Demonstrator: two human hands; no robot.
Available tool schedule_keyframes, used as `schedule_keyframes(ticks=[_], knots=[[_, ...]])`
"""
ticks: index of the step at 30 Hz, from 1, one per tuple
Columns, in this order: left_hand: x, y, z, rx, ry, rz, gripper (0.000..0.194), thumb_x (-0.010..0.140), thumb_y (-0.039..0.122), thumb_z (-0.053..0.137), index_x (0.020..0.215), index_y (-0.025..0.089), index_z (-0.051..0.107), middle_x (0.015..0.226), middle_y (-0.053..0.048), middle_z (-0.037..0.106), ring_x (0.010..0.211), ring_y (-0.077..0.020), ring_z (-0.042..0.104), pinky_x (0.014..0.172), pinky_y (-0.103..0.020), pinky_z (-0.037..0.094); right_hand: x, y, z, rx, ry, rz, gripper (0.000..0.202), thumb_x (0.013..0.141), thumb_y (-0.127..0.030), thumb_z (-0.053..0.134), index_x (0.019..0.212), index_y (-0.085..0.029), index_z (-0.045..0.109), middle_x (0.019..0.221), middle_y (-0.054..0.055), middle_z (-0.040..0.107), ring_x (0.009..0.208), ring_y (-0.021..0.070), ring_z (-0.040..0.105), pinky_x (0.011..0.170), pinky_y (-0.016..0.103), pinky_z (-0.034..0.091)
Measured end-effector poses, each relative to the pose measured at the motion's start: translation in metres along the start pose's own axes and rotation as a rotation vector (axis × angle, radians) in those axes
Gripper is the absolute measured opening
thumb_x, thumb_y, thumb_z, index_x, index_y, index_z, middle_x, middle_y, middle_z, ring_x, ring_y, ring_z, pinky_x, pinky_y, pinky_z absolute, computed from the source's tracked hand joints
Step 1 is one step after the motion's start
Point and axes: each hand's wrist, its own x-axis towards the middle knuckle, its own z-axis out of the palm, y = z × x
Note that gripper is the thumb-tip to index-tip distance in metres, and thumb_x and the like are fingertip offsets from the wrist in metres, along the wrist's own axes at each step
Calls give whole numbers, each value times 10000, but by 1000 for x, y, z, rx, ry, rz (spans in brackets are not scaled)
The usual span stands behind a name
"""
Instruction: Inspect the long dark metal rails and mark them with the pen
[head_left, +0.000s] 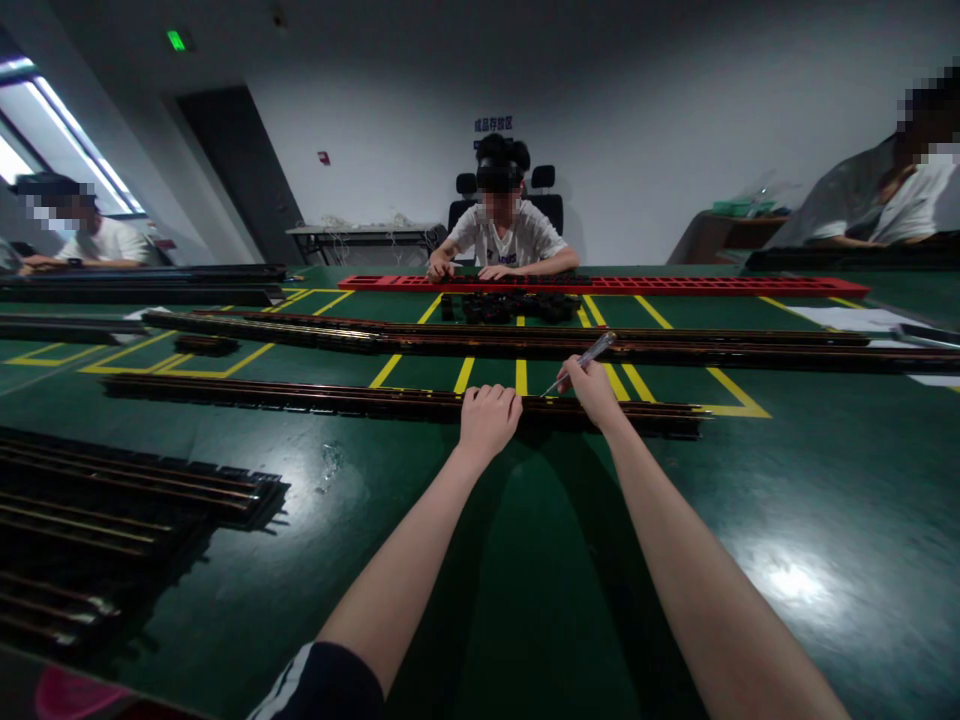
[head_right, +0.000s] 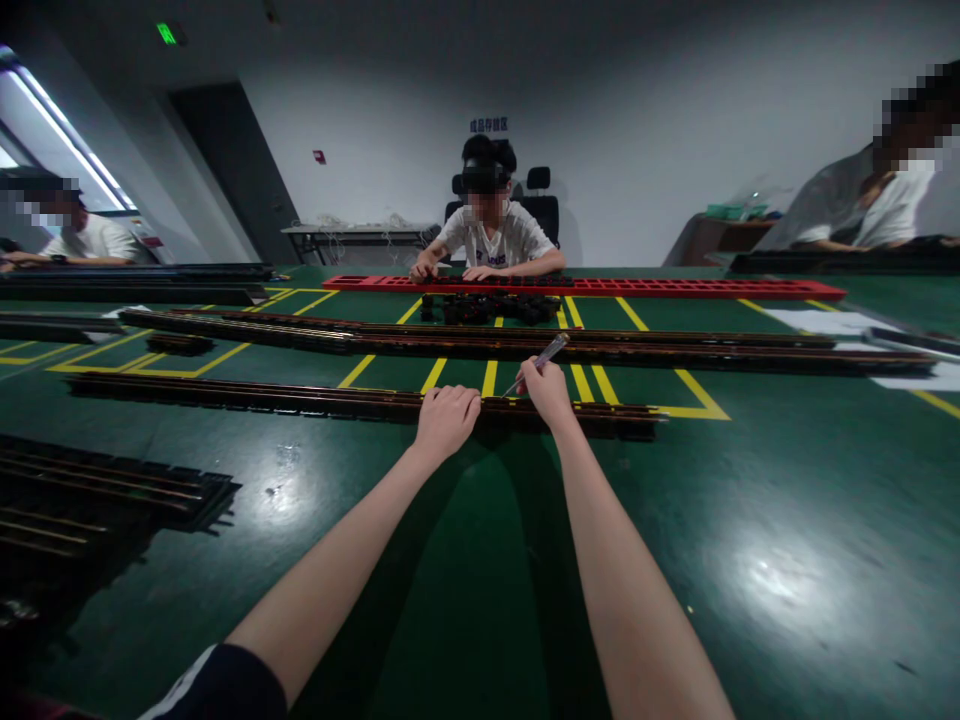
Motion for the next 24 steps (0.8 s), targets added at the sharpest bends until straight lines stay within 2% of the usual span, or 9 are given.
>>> schedule_keyframes(ticks=[10, 17, 24], knots=[[2, -2, -1, 14, 38, -123, 456, 1003, 322, 302, 935, 160, 723, 959, -86, 738, 909, -209, 650, 899, -392, 414, -6, -12, 12, -16, -36, 14, 275, 856, -198, 506, 582, -200, 532, 538, -5, 600, 544, 132, 587, 627, 254, 480], [2, -10, -5, 28, 54, -210, 466, 986, 313, 309, 861, 170, 735, 960, -98, 744, 901, -224, 650, 898, -416, 404, -2, -6, 21, -26, -82, -49, 262, 840, -243, 509, 585, -206, 557, 505, -12, 611, 563, 156, 625, 696, 276, 503], [2, -17, -11, 19, 42, -259, 463, 965, 312, 321, 825, 169, 737, 949, -107, 745, 896, -230, 649, 906, -417, 405, -2, -5, 23, 38, -138, -38, 249, 842, -275, 536, 610, -200, 587, 561, 15, 660, 611, 175, 668, 732, 304, 540]])
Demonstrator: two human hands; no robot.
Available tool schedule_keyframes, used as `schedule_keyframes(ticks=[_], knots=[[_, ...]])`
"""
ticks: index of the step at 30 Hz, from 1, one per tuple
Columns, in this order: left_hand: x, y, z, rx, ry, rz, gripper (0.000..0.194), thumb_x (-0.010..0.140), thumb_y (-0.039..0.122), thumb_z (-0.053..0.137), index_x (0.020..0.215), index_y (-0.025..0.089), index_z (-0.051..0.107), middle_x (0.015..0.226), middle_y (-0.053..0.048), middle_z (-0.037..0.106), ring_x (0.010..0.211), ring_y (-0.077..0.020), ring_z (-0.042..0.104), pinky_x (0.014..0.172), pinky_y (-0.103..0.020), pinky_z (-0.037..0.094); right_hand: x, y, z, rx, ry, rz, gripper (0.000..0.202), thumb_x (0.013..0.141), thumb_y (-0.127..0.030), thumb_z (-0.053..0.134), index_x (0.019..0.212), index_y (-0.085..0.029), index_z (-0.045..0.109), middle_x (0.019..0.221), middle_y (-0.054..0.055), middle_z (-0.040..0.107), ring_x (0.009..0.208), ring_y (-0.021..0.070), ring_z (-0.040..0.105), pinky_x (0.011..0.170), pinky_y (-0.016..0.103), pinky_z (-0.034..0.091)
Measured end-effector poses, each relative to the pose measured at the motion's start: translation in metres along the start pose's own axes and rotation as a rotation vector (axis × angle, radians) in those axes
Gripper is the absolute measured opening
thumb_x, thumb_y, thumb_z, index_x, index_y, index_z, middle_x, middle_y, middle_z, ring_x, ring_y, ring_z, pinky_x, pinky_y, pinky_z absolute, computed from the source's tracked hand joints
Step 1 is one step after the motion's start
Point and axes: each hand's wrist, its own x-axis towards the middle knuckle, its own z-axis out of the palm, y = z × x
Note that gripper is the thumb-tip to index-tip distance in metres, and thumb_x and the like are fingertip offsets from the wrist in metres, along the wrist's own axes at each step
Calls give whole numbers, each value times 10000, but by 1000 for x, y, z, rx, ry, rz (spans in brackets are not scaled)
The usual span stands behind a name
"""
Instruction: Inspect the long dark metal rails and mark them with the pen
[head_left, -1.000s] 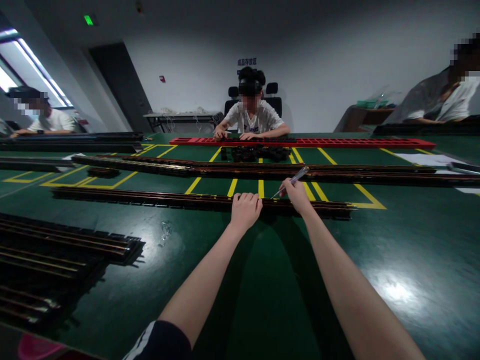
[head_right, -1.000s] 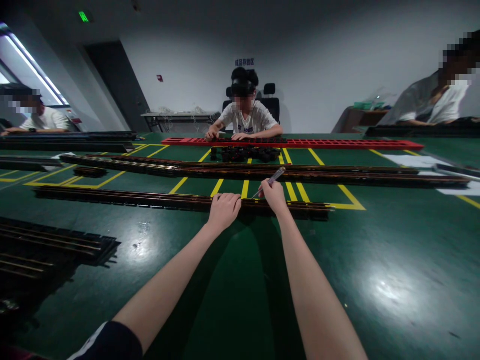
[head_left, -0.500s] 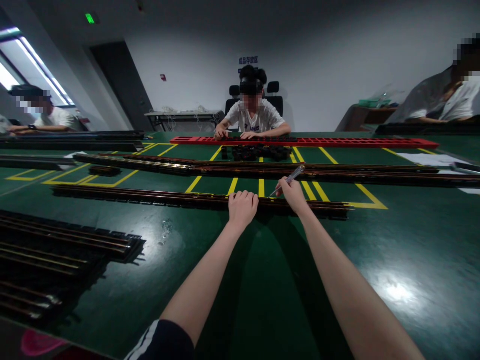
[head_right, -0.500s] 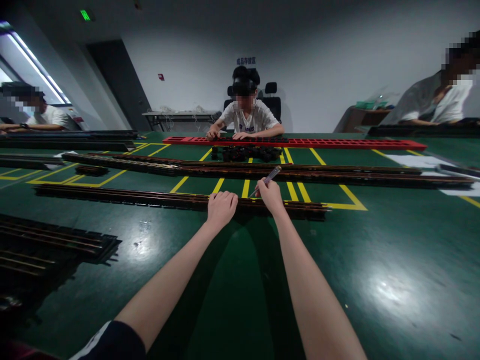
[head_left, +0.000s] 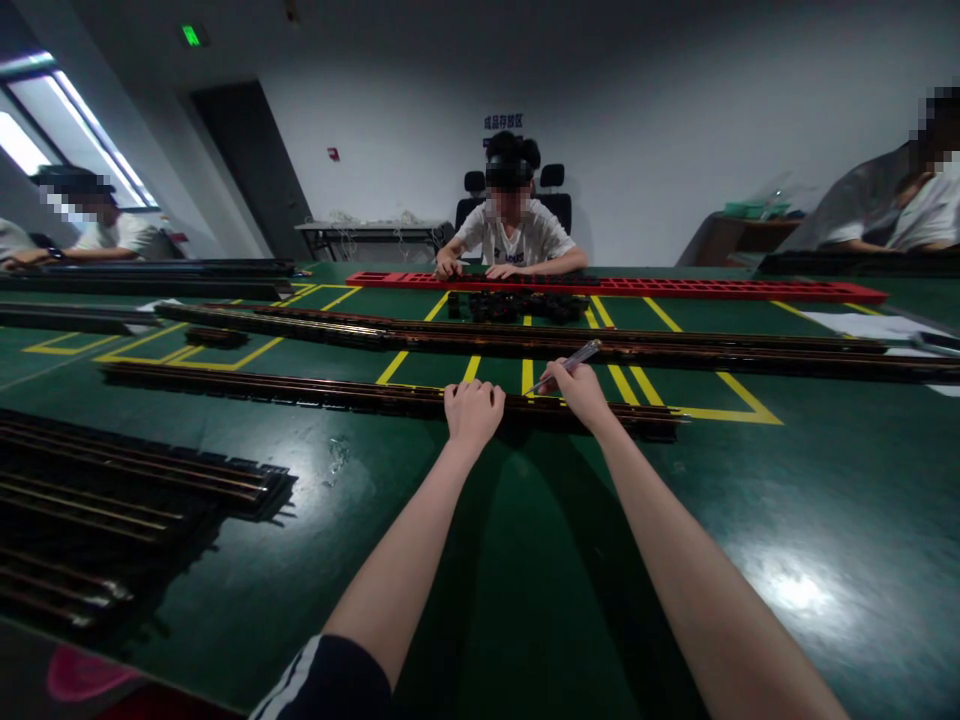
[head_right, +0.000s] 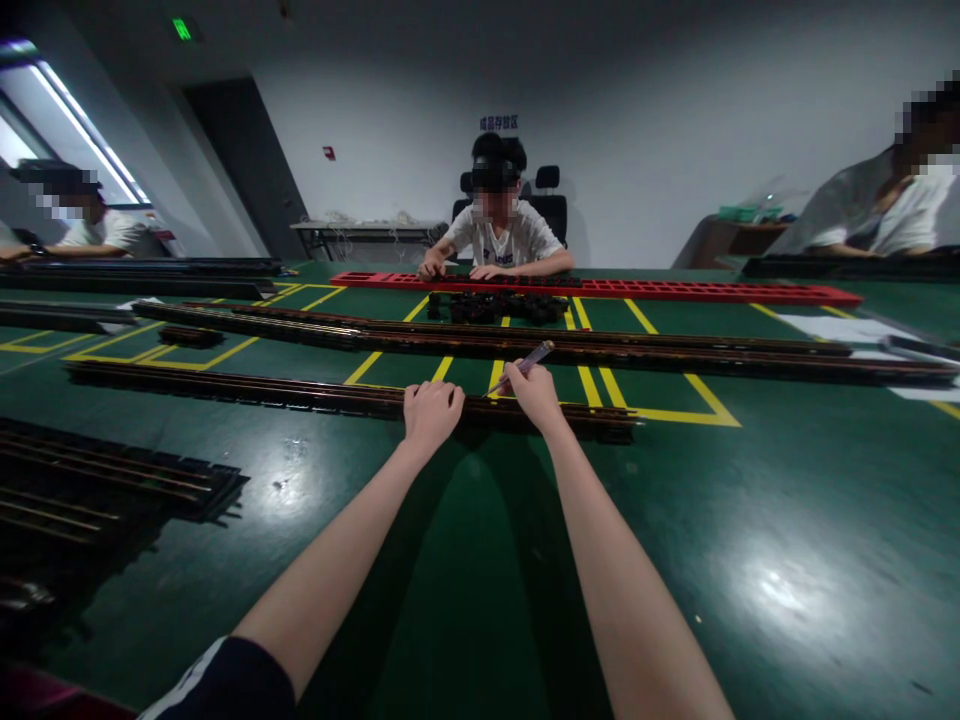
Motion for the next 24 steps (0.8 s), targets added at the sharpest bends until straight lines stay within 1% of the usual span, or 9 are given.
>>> schedule_keyframes(ticks=[3, 8, 12, 17, 20, 24], knots=[[1, -2, 0, -5, 3, -11, 459, 958, 307, 319, 813, 170, 733, 943, -106, 746, 883, -229, 647, 906, -418, 411, -2, -4, 0, 30, 0, 2, 247, 846, -264, 539, 613, -198, 587, 568, 14, 665, 614, 174, 673, 742, 308, 546], [1, -6, 0, -20, 15, -28, 425, 944, 298, 344, 789, 181, 722, 917, -100, 750, 855, -225, 651, 907, -426, 423, -3, -10, -2, -1, 24, 41, 266, 840, -221, 548, 579, -192, 591, 531, 15, 655, 581, 170, 666, 744, 308, 542], [2, -10, -1, -44, 28, -47, 401, 926, 278, 364, 767, 176, 717, 885, -101, 751, 831, -221, 658, 907, -429, 430, -3, -10, -2, -3, 16, 17, 276, 840, -220, 529, 571, -198, 586, 525, 10, 653, 572, 163, 659, 708, 285, 538], [3, -16, -1, -45, 48, -79, 403, 919, 273, 363, 724, 187, 706, 841, -92, 751, 800, -222, 659, 915, -449, 430, -3, -12, -1, -23, 14, 47, 276, 835, -194, 526, 566, -195, 589, 513, 10, 647, 566, 157, 657, 689, 272, 534], [3, -17, -1, -26, 69, -88, 397, 910, 255, 368, 722, 185, 710, 868, -104, 754, 817, -232, 660, 926, -466, 425, -4, -14, -2, -33, 19, 51, 281, 831, -176, 525, 559, -193, 591, 508, 6, 637, 559, 150, 647, 683, 264, 529], [2, -17, 1, -5, 81, -76, 393, 919, 256, 369, 772, 180, 726, 919, -110, 755, 852, -241, 662, 975, -494, 393, -5, -13, -3, -22, 26, 50, 286, 831, -175, 526, 553, -185, 593, 517, 9, 639, 552, 144, 637, 673, 263, 528]])
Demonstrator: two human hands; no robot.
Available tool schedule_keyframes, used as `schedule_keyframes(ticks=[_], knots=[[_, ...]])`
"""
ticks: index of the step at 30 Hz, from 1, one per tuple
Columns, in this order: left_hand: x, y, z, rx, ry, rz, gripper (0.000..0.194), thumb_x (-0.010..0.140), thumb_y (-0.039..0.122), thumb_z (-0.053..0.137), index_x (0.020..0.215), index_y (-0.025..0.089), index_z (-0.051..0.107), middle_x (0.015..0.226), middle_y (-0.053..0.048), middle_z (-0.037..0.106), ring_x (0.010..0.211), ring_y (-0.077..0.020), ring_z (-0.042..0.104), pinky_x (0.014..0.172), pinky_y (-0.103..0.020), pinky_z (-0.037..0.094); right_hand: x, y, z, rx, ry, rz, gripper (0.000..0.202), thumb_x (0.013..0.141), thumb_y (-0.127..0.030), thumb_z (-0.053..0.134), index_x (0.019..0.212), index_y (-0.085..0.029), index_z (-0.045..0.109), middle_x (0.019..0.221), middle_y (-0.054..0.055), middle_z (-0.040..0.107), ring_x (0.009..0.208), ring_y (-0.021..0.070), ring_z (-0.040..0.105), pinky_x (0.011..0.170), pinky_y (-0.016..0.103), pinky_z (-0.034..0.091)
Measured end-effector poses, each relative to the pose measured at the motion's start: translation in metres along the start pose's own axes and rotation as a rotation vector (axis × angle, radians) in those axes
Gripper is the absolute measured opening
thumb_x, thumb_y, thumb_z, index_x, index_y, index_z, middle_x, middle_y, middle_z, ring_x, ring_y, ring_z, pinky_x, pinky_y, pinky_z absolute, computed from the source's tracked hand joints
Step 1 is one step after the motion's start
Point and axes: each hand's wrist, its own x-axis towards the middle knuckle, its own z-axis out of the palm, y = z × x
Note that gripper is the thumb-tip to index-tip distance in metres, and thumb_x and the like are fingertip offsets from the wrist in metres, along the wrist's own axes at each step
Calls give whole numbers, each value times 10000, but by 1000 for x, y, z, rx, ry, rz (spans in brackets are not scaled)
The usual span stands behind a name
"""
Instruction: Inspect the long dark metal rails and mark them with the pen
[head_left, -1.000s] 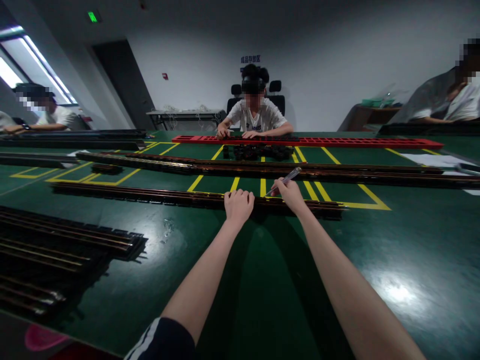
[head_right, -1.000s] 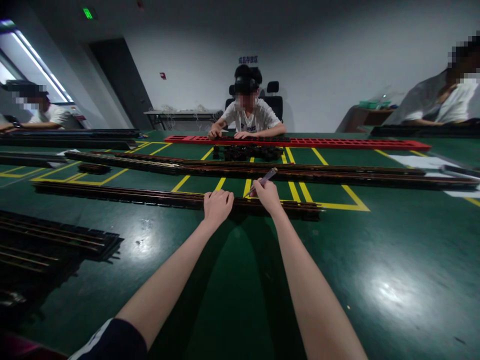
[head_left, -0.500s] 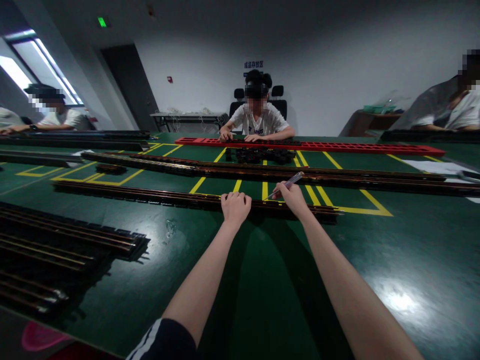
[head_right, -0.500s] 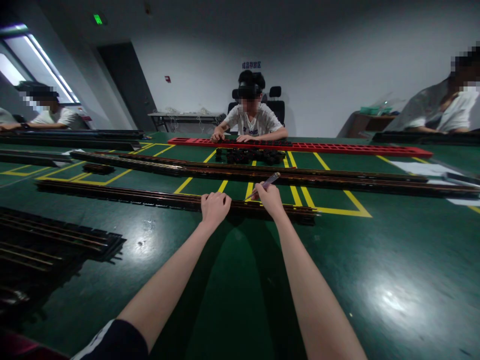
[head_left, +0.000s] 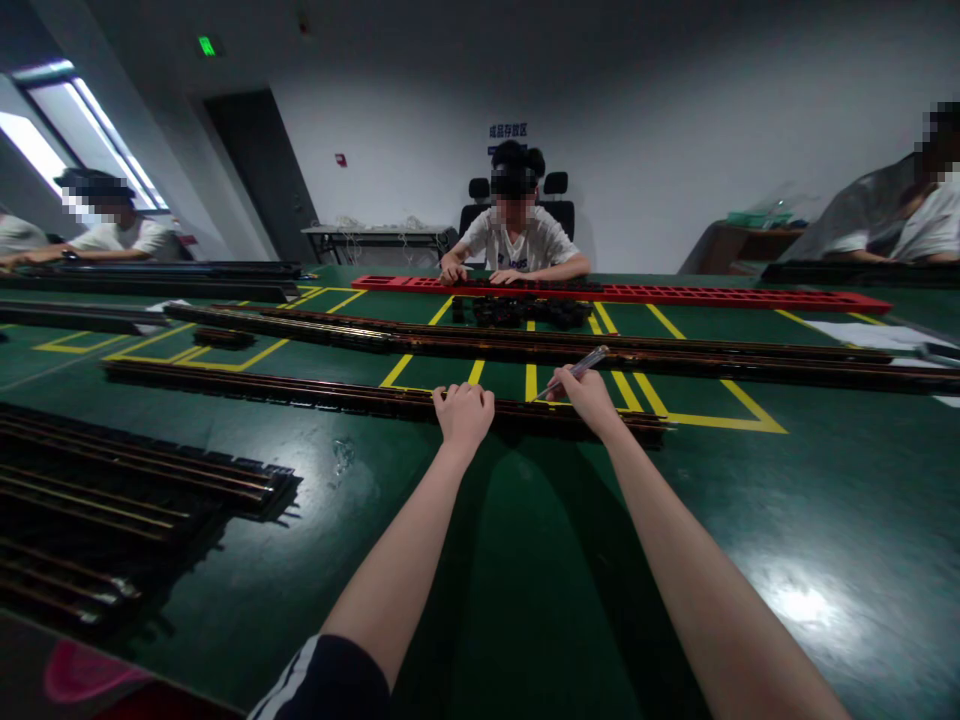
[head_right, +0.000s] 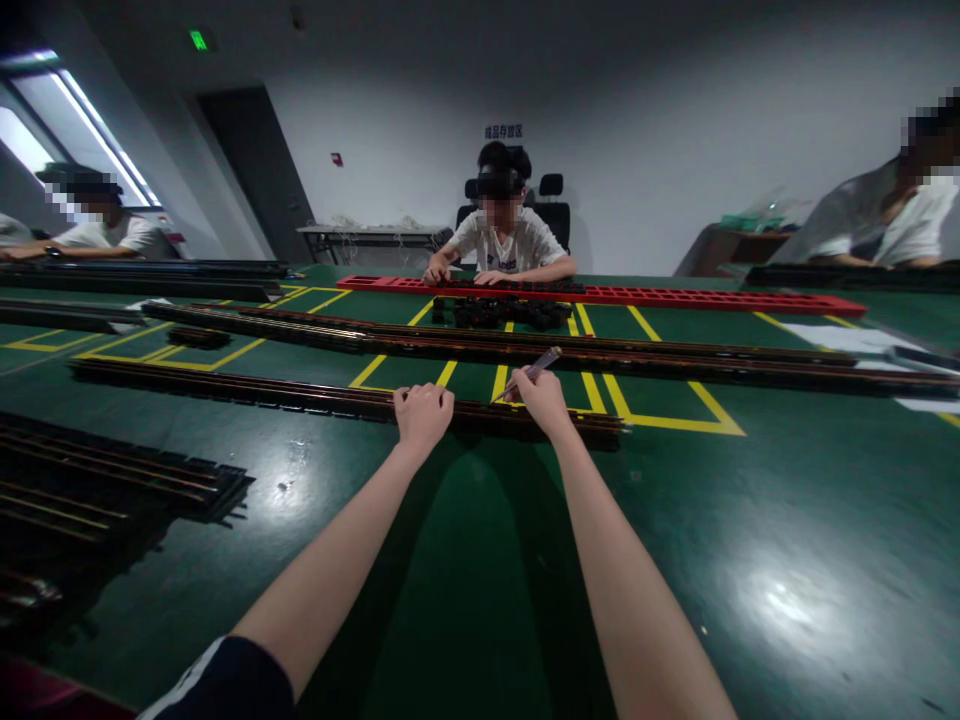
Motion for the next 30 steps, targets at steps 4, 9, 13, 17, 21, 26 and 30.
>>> schedule_keyframes(ticks=[4, 9, 13, 17, 21, 26, 30], knots=[[-4, 5, 0, 16, 17, 97, 408, 952, 263, 342, 872, 175, 732, 989, -109, 748, 915, -242, 658, 1017, -488, 354, 0, 4, -2, 24, 1, -17, 271, 826, -185, 530, 563, -186, 594, 520, 7, 639, 551, 144, 639, 664, 260, 531], [-9, 16, 0, 32, -20, 239, 412, 973, 257, 325, 891, 177, 720, 987, -103, 744, 939, -237, 649, 968, -448, 377, 1, 5, -5, -3, 18, -4, 279, 824, -175, 527, 554, -184, 597, 519, 13, 641, 537, 142, 638, 657, 258, 532], [-10, 19, 2, 45, -77, 259, 415, 982, 272, 318, 887, 177, 710, 964, -98, 743, 928, -240, 653, 908, -431, 405, 3, 5, -7, -15, 24, -2, 282, 808, -161, 513, 537, -188, 588, 490, 12, 630, 522, 145, 635, 636, 253, 527], [-9, 18, 2, 25, -92, 259, 417, 985, 279, 313, 879, 189, 706, 957, -87, 743, 898, -225, 659, 897, -418, 415, 5, 8, -9, -19, 23, -5, 259, 804, -205, 532, 551, -189, 588, 491, 12, 631, 519, 141, 632, 639, 252, 529], [-9, 17, 2, 23, -97, 263, 428, 989, 285, 302, 884, 185, 705, 967, -86, 741, 902, -221, 659, 901, -412, 414, 4, 11, -11, -24, 43, -24, 242, 792, -218, 515, 564, -190, 587, 507, 6, 633, 529, 140, 628, 656, 261, 518], [-9, 17, 2, 48, -94, 269, 433, 993, 289, 297, 889, 179, 702, 956, -90, 736, 906, -225, 652, 879, -406, 412, 5, 13, -12, -59, 106, -22, 243, 776, -242, 503, 546, -199, 571, 464, -8, 599, 522, 148, 620, 651, 266, 500], [-9, 17, 3, 71, -87, 268, 437, 994, 289, 290, 893, 187, 703, 953, -86, 734, 914, -227, 643, 870, -403, 406, 7, 16, -12, -47, 97, -29, 251, 785, -268, 515, 549, -201, 568, 465, -13, 594, 519, 145, 614, 665, 271, 499]])
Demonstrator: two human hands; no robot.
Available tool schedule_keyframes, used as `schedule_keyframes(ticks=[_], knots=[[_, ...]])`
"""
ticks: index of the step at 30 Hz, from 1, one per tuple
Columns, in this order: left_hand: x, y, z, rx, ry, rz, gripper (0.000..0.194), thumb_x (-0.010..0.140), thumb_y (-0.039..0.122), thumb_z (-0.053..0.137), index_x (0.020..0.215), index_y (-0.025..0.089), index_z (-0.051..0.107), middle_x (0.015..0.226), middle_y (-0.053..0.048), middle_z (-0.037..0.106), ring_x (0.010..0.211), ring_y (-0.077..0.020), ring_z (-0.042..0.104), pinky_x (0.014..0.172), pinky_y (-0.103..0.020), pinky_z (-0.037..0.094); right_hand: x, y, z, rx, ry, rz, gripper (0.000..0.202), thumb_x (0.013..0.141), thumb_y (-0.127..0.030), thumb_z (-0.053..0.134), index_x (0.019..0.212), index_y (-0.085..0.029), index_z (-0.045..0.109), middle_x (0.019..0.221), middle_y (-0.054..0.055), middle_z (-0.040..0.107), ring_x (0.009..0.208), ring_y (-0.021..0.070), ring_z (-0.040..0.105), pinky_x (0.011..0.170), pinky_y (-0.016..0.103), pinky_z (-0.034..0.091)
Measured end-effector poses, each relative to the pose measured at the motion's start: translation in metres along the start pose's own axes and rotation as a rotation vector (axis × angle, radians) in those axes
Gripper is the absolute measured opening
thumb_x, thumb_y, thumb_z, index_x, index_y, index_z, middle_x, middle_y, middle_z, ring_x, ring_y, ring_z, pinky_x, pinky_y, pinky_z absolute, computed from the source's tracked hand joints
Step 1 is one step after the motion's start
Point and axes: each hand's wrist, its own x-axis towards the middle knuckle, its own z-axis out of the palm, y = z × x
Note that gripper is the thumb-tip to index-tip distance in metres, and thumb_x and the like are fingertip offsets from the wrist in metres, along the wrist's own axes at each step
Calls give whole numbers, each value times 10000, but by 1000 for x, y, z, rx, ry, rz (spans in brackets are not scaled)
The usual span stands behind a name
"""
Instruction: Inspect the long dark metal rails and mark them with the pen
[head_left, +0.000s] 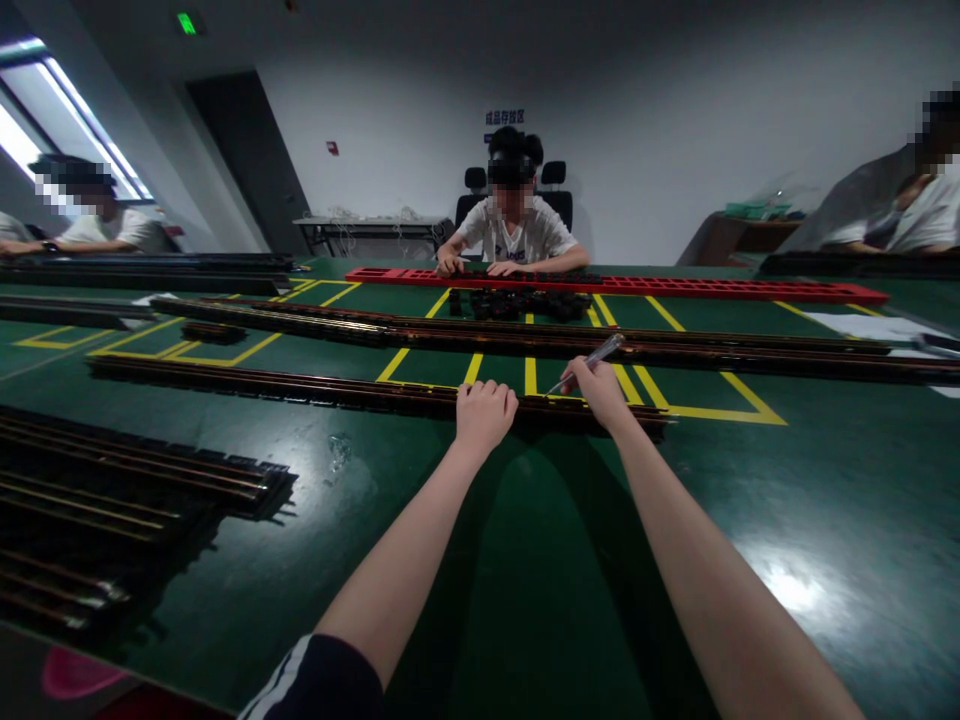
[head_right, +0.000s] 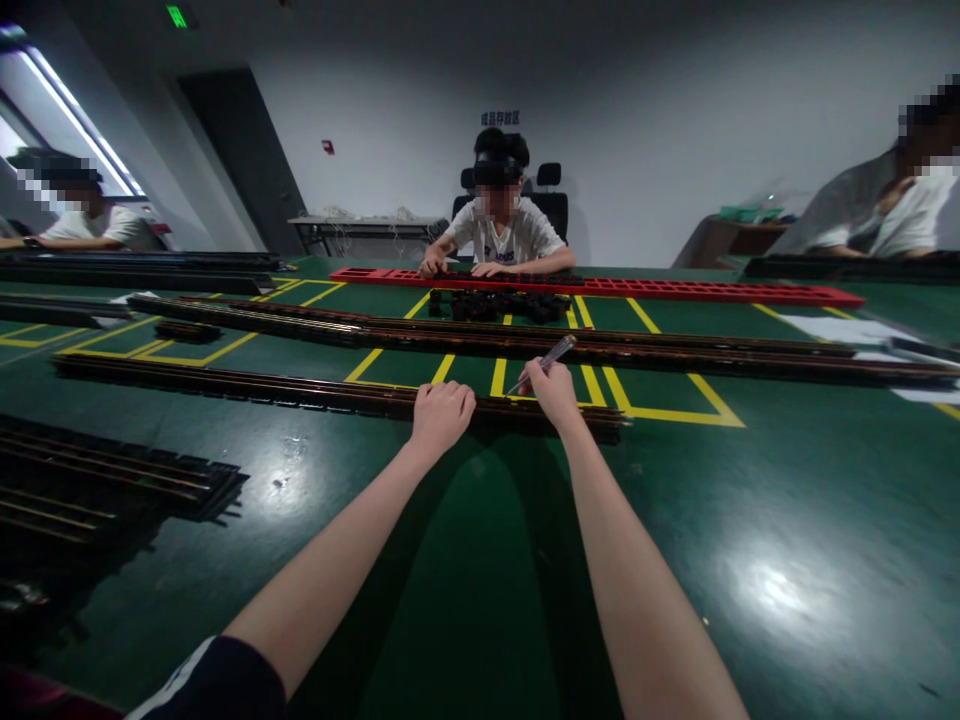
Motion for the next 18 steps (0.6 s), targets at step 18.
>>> schedule_keyframes(ticks=[18], knots=[[0, 1, -4, -26, -20, 1, 440, 989, 281, 288, 911, 178, 709, 981, -93, 736, 917, -229, 654, 896, -414, 425, 0, 9, -4, 41, -122, -37, 304, 771, -449, 669, 635, -209, 542, 534, -31, 603, 571, 140, 608, 667, 271, 478]])
